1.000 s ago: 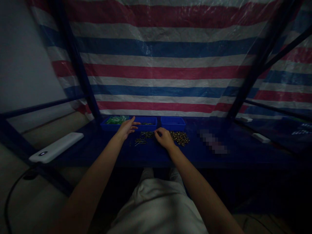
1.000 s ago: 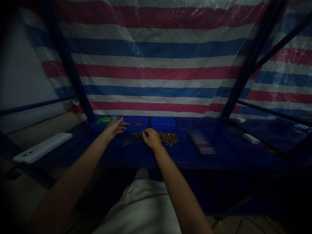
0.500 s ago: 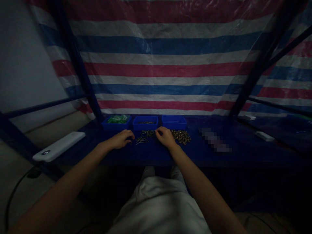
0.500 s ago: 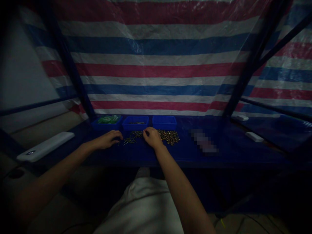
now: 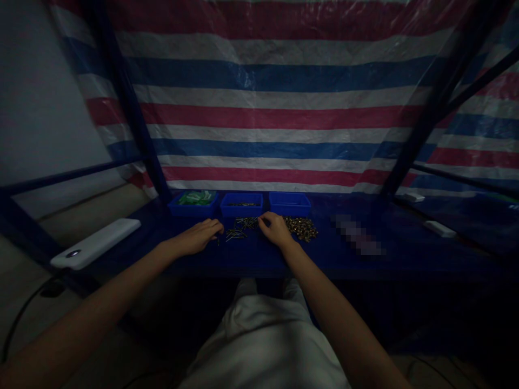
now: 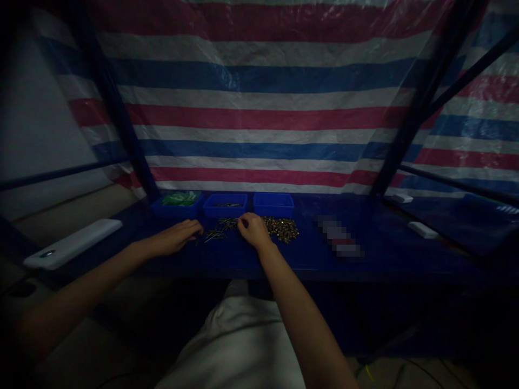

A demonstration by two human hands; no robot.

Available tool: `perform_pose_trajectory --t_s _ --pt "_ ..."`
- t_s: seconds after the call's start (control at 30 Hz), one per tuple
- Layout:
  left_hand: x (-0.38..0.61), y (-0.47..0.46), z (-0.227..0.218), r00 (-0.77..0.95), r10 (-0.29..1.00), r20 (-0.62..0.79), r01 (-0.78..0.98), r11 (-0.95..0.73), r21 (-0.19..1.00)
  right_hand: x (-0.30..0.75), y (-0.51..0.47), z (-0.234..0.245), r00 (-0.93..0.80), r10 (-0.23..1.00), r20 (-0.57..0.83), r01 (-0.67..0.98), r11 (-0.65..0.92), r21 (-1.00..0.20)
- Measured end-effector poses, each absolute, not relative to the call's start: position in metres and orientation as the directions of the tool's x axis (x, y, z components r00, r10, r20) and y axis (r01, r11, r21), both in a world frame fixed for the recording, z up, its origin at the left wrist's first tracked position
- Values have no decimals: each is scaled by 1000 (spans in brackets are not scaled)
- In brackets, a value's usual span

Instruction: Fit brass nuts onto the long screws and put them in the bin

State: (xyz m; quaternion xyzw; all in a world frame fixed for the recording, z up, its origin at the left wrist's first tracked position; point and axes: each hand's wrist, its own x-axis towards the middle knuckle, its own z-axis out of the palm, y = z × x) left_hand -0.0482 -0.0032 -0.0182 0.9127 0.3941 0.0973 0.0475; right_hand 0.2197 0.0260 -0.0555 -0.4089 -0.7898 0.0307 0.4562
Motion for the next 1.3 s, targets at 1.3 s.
perform_pose_trajectory --t_s 1.3 --pt "25 21 -9 -389 833 393 61 -403 913 220 27 -55 -261 691 674 604 662 -444"
